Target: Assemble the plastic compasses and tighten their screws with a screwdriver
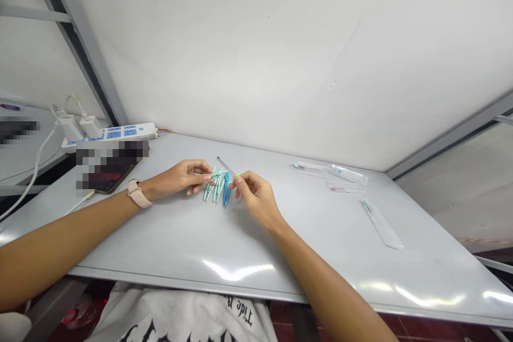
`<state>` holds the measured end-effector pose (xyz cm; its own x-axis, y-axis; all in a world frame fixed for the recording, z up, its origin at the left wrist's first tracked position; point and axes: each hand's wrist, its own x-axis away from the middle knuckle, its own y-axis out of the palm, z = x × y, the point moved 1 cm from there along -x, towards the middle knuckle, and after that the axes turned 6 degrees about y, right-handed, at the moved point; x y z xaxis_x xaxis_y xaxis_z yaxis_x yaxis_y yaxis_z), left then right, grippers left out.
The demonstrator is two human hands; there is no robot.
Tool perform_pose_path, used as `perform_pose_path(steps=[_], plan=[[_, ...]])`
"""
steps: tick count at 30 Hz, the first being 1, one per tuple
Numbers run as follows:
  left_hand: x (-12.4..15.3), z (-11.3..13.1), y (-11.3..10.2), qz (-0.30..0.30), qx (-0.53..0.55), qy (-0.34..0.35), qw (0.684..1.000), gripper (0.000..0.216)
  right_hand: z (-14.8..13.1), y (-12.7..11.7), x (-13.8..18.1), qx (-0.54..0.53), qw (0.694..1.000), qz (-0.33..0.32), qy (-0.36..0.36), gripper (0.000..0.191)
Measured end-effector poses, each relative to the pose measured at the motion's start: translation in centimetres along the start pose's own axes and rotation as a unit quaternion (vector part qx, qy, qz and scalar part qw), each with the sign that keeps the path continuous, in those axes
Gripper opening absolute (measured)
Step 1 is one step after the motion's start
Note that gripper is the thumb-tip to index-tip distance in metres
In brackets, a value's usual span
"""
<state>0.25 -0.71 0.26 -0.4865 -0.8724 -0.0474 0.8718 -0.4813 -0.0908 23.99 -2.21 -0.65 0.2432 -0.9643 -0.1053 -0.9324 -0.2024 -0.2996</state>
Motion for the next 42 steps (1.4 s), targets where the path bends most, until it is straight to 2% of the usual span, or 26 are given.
perform_pose_path(steps=[8,11,14,17,21,24,26,30,32,35,38,40,42], plan=[[-0.3,-0.9,-0.4,0.008,0.006,-0.003,1.0,0.037,-0.1,0.0,0.2,0.032,0.999,0.0,-0.007,0.038],[-0.5,-1.0,-0.4,0.02,0.012,-0.005,1.0,0.036,-0.1,0.2,0.2,0.093,0.994,-0.023,-0.043,0.032],[-0.5,-1.0,-0.4,0.035,0.019,-0.012,0.999,0.034,-0.2,0.5,0.5,0.174,0.972,-0.076,-0.137,0.019],[-0.5,-1.1,-0.3,0.049,0.028,-0.015,0.998,0.03,-0.3,1.2,1.0,0.231,0.934,-0.148,-0.231,0.015],[-0.8,-1.5,-0.4,0.073,0.034,-0.024,0.996,0.026,-0.6,2.0,1.9,0.271,0.9,-0.203,-0.276,0.013],[-0.9,-1.7,-0.5,0.101,0.043,-0.029,0.994,0.023,-0.5,2.4,2.1,0.278,0.894,-0.198,-0.29,0.011],[-0.9,-1.7,-0.5,0.112,0.048,-0.031,0.992,0.019,-0.2,2.3,1.7,0.295,0.9,-0.137,-0.29,0.012],[-0.8,-1.2,-0.5,0.145,0.057,-0.04,0.987,0.014,0.9,0.9,0.4,0.371,0.902,0.049,-0.217,0.017],[-0.8,-1.0,-0.6,0.179,0.058,-0.048,0.981,0.014,1.3,0.0,-0.2,0.423,0.889,0.089,-0.148,0.025],[-0.9,-0.9,-1.0,0.237,0.042,-0.061,0.969,0.014,1.5,-1.2,-0.6,0.476,0.876,0.071,-0.036,0.035],[-1.0,-1.0,-1.4,0.28,0.03,-0.064,0.957,0.014,1.5,-1.7,-0.7,0.492,0.87,0.029,0.034,0.026],[-1.1,-1.0,-1.5,0.302,0.036,-0.062,0.95,0.015,1.3,-1.9,-0.7,0.479,0.876,0.024,0.057,0.017],[-1.1,-1.0,-1.6,0.316,0.042,-0.062,0.946,0.016,1.0,-2.2,-0.8,0.429,0.899,0.042,0.076,0.013]])
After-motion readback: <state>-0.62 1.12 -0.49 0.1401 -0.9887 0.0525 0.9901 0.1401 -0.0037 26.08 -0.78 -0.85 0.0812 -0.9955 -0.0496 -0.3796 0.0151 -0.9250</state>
